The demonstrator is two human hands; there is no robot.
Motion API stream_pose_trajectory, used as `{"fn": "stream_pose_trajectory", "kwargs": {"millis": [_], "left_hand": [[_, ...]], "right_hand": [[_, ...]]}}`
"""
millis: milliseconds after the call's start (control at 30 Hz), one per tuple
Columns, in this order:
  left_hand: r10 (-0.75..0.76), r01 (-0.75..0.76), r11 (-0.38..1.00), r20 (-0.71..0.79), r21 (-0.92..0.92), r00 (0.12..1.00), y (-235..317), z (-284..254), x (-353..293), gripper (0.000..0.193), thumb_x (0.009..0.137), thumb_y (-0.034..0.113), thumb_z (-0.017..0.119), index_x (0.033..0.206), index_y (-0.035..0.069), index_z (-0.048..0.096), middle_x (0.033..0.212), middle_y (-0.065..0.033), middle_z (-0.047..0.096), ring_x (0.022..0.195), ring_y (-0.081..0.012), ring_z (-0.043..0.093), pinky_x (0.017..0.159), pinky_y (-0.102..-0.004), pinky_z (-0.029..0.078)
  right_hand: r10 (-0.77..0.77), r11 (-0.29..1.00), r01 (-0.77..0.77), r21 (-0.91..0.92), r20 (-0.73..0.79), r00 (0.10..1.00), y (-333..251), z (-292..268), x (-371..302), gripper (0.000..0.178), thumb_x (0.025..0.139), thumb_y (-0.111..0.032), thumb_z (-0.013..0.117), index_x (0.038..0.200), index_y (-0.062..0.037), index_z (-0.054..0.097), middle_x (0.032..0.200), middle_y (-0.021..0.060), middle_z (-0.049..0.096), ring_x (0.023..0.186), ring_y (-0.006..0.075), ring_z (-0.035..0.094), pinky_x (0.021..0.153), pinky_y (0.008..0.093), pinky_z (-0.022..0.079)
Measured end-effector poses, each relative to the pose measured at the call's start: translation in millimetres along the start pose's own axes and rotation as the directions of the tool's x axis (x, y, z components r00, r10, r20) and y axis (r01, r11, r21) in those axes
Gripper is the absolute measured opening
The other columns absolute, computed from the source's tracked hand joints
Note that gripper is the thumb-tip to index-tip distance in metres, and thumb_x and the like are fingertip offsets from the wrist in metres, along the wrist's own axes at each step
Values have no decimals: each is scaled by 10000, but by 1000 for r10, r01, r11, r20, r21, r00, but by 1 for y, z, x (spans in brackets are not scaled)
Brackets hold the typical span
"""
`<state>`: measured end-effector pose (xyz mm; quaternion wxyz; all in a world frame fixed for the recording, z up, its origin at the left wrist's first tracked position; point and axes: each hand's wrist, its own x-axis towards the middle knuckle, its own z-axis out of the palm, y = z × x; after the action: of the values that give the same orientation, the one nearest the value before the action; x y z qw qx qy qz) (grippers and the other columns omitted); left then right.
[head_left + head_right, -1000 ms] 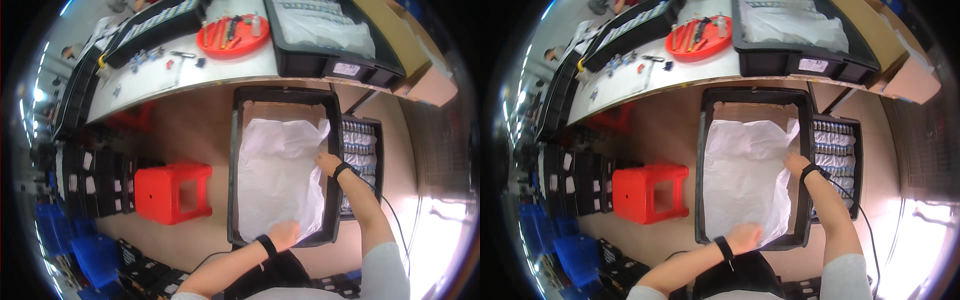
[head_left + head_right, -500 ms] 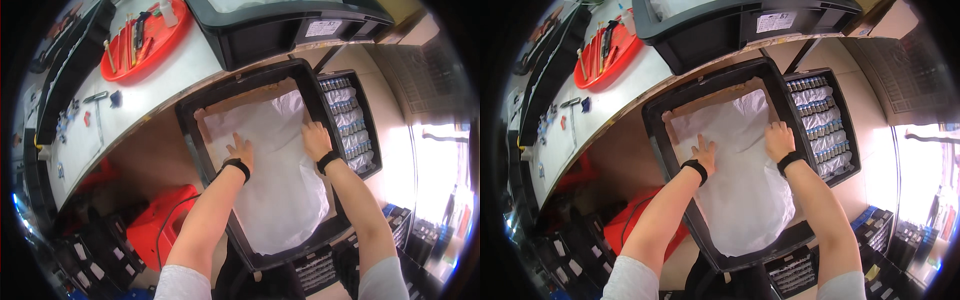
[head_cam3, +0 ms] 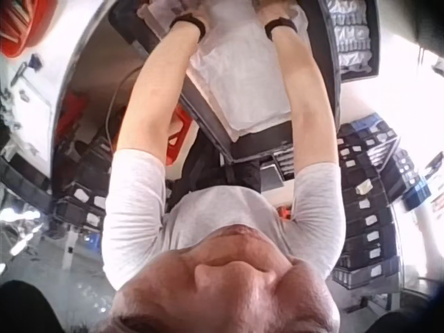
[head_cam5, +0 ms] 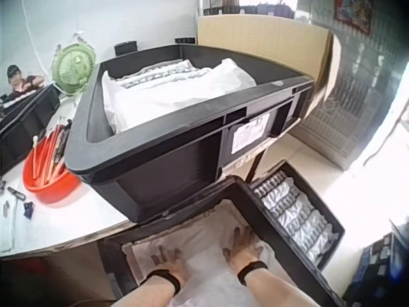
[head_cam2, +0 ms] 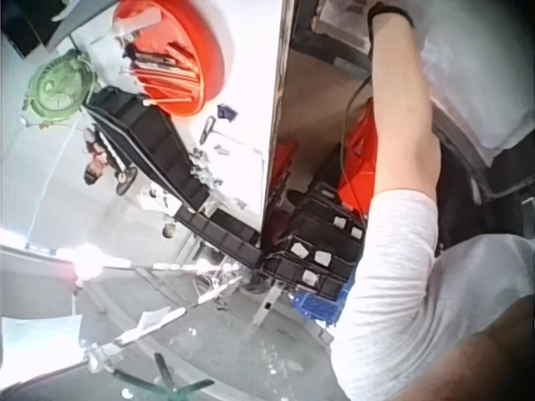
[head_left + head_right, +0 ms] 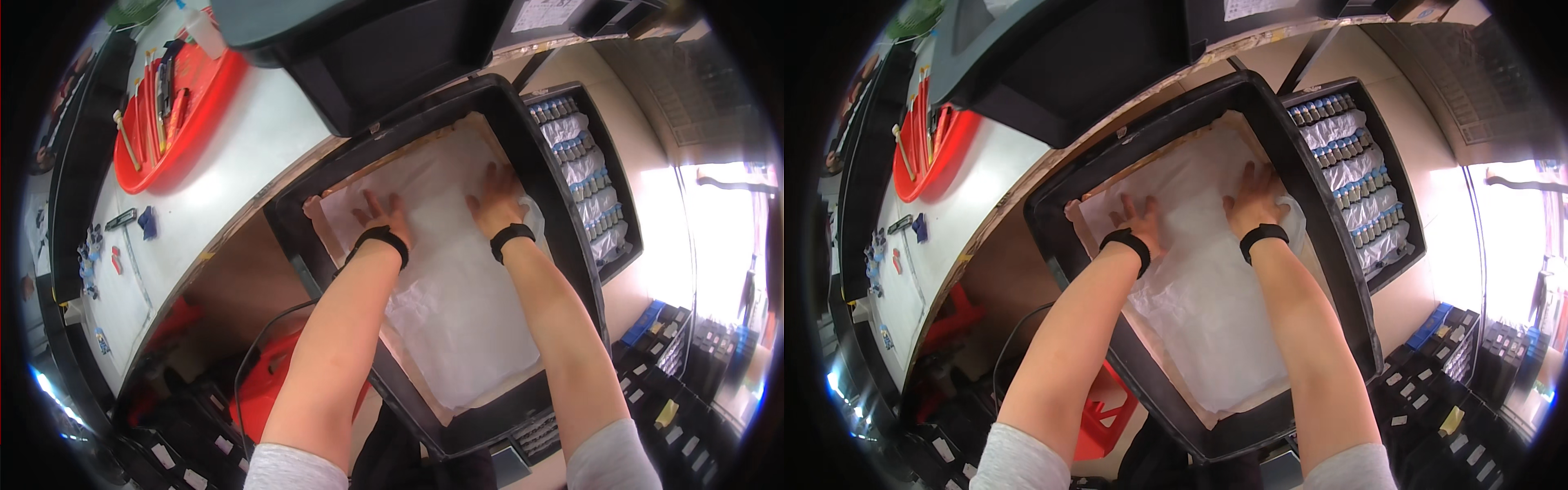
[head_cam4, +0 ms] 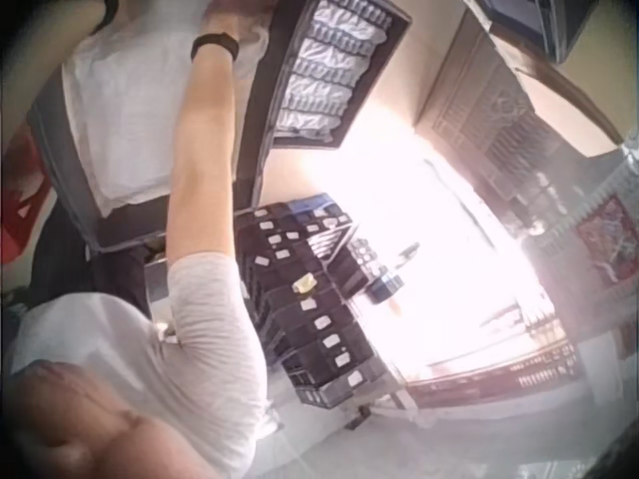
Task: Assembling blue-haired toy figurines by applying glue and attaching parts, then placing them into organized trays.
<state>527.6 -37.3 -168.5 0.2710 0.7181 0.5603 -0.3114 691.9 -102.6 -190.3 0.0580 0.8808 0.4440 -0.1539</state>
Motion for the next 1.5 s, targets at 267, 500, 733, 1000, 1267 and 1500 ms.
{"fn": "stream_pose_trajectory", "kwargs": {"millis": [267, 500, 733, 1000, 1267, 1500], "left_hand": [[-7, 2, 988, 31, 155, 1000, 11, -10, -17, 753, 811, 206, 532, 1390, 238, 51, 1443, -168, -43, 1316, -360, 134, 947, -541, 330], [-9, 188, 516, -213, 836, 977, -63, 98, 84, 921, 654, 418, 713, 1341, 229, 130, 1384, -96, 123, 1229, -359, 280, 1024, -490, 254], [177, 508, -462, -485, 727, 856, -119, 164, 137, 736, 626, 399, 740, 1257, 262, 386, 1324, 108, 323, 1167, -232, 432, 997, -499, 304], [205, 488, -441, -445, 753, 872, -133, 146, 126, 726, 616, 369, 743, 1250, 270, 404, 1314, 75, 356, 1179, -263, 416, 1003, -474, 314], [227, 472, -379, -415, 796, 881, -126, 132, 120, 717, 605, 339, 746, 1242, 279, 422, 1305, 41, 390, 1191, -295, 400, 1008, -449, 325], [217, 600, -426, -568, 677, 794, -154, 131, 110, 765, 575, 282, 763, 1257, 223, 421, 1362, -2, 342, 1232, -338, 341, 1028, -413, 310]], "right_hand": [[-396, 914, 405, -32, -293, 871, -10, 8, -1, 595, 783, -372, 562, 1315, -216, 345, 1387, 152, 215, 1291, 368, 157, 939, 593, 235], [-124, 992, 116, -57, -167, 978, -13, 18, 16, 638, 813, -479, 457, 1363, -232, 249, 1421, 149, 155, 1305, 376, 113, 942, 609, 209], [-215, 969, 240, 50, -305, 928, -23, 10, 34, 651, 772, -399, 532, 1333, -167, 298, 1384, 197, 196, 1279, 392, 161, 926, 591, 247], [-100, 877, 200, 437, -241, 965, -11, -24, 70, 582, 675, -173, 617, 1220, -78, 435, 1120, 195, 525, 1031, 338, 511, 890, 385, 390], [-350, 697, 446, 562, -277, 895, 14, -76, 70, 515, 615, -119, 616, 1111, -31, 508, 856, 211, 612, 866, 345, 586, 791, 344, 463], [-106, 820, 357, 448, -494, 863, 1, -118, 56, 463, 659, -24, 579, 1109, -60, 473, 860, 153, 571, 830, 318, 561, 711, 383, 454]]}}
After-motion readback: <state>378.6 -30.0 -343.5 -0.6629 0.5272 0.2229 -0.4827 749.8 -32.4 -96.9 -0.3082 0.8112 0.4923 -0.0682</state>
